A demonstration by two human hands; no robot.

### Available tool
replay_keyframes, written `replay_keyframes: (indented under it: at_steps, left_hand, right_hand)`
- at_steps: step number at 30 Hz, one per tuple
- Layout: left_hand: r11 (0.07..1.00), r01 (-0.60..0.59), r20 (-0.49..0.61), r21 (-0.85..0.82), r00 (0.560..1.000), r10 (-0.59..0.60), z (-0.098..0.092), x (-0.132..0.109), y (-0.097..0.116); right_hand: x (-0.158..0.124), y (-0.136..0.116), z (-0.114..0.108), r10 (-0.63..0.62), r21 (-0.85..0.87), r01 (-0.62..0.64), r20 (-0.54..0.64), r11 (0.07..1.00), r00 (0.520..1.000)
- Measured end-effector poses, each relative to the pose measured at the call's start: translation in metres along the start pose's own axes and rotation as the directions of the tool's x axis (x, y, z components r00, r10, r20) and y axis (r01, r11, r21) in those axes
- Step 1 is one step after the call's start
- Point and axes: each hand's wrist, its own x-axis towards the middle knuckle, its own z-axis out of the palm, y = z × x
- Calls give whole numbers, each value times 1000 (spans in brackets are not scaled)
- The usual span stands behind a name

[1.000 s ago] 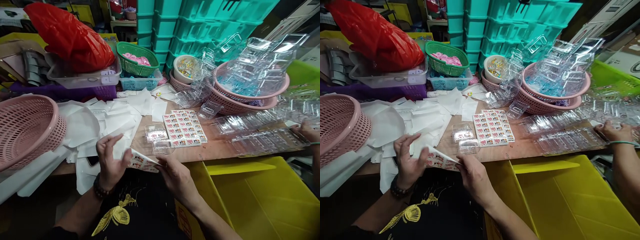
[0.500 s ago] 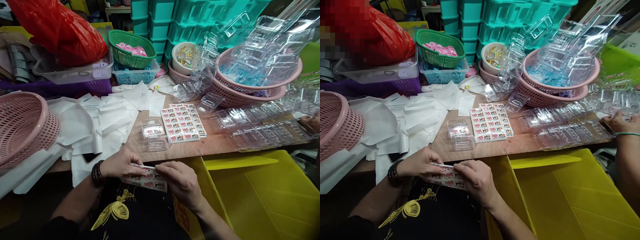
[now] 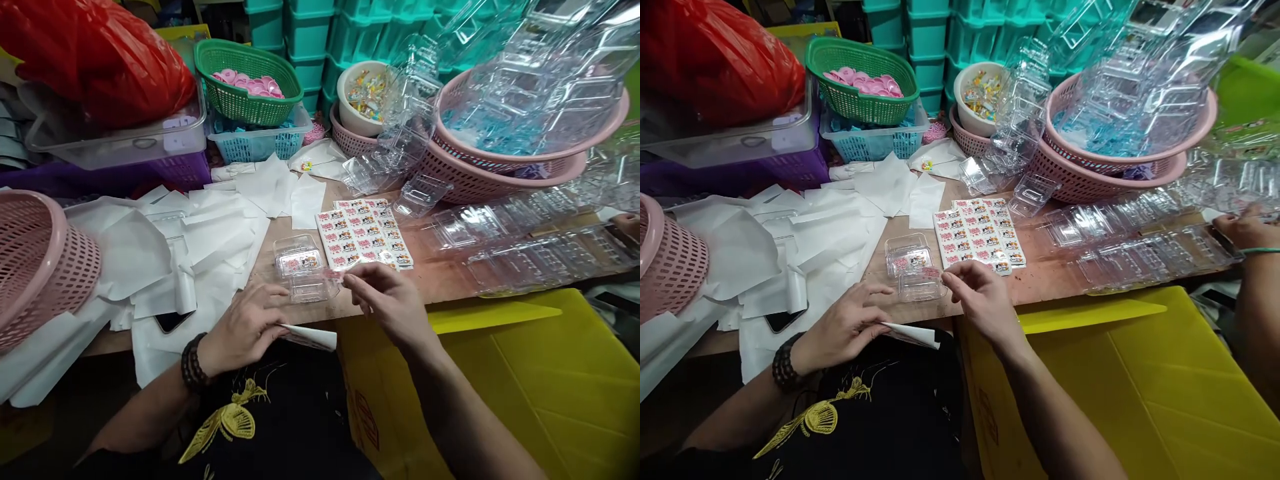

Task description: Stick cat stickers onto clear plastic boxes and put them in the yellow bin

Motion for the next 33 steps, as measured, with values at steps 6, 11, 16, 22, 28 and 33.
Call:
replay_keyframes:
  at_steps: [6, 11, 16, 22, 28, 33]
  left_hand:
    - [994, -54, 0, 95, 999, 54, 26, -4, -1]
    - [993, -84, 5, 78, 996, 84, 35, -7, -8]
    - [991, -103, 0, 91, 995, 103, 36, -7, -8]
    - [989, -104, -6, 108, 994, 105, 39, -8, -8]
    - [990, -98, -20, 103, 995, 101, 41, -9, -9]
    - [989, -102, -9, 111, 995, 104, 41, -9, -9]
  right_hand:
    - [44, -3, 12, 336, -47, -340, 336, 939, 880]
    - [51, -4, 16, 409, -175, -371, 330, 912, 851]
    - [52, -3, 15, 436, -210, -385, 337, 899, 834]
    - [55, 1, 16, 422, -251, -351, 341, 902, 840]
    - [56, 3, 17, 415, -260, -340, 330, 904, 848]
    - [56, 3, 19, 412, -280, -331, 317, 901, 854]
